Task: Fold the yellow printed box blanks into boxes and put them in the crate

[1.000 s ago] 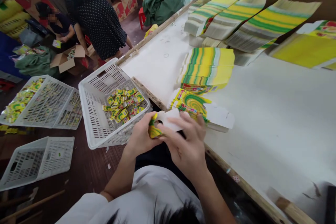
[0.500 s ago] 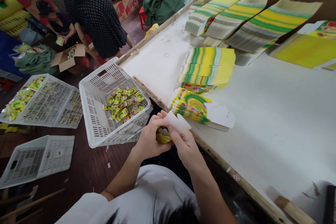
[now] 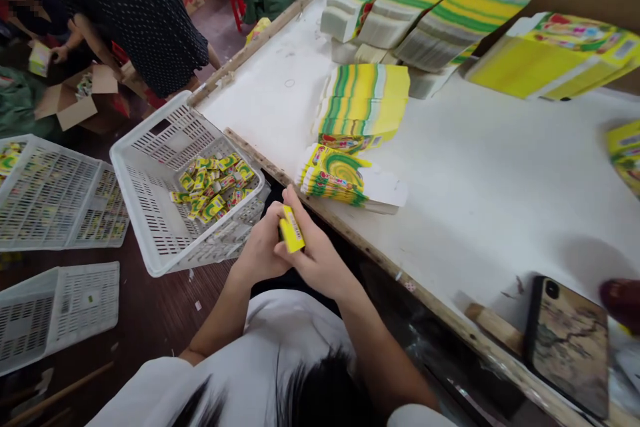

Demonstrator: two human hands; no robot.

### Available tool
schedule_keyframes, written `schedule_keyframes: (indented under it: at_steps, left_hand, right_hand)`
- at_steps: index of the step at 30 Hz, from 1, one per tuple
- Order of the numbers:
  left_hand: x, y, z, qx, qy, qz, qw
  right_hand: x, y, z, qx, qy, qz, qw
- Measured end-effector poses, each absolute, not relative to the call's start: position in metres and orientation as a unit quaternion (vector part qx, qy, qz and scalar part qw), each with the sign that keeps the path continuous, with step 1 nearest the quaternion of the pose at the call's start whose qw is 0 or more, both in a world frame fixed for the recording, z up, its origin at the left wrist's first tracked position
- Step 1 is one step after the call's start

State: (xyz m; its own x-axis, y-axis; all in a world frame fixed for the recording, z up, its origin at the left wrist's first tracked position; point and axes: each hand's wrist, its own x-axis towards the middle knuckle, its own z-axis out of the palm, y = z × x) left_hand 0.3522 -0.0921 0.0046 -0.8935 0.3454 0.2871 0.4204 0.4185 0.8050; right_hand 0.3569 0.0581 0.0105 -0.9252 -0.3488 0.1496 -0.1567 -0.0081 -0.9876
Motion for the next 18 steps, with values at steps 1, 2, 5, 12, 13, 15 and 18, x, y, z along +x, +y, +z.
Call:
schedule_keyframes:
  at_steps: [1,2,5,12,13,15,18]
  left_hand:
    - [0.352,-0.091,0.003,-0.230,-0.840,-0.490,0.037]
    - [0.352,-0.090,0.000,-0.223,-0.841,-0.492,0.043]
    - [0.350,-0.089,-0.003,-0.150,-0.850,-0.493,0.108]
    - [0.345,-0.087,0.015,-0.005,-0.695,-0.697,0.179]
    - [0.345,-0.085,0.018,0.008,-0.633,-0.756,0.168]
    - [0.347,-0.080,0.023,0.017,-0.535,-0.827,0.173]
    - [0.346,-0.075,0.030,0.009,-0.464,-0.863,0.201]
  right_hand:
    - [0.358,0.058,0.013,-0.191,0.725,-0.660,0.054]
    - [0.359,0.058,0.015,-0.194,0.744,-0.639,0.035]
    - [0.357,0.057,0.013,-0.164,0.758,-0.630,-0.021]
    - [0.350,0.055,0.004,-0.032,0.728,-0.679,-0.090]
    - [0.351,0.052,0.004,-0.059,0.737,-0.668,-0.087]
    - [0.354,0.046,0.002,-0.125,0.753,-0.639,-0.099]
    - [0.360,0.035,-0.001,-0.223,0.772,-0.581,-0.132]
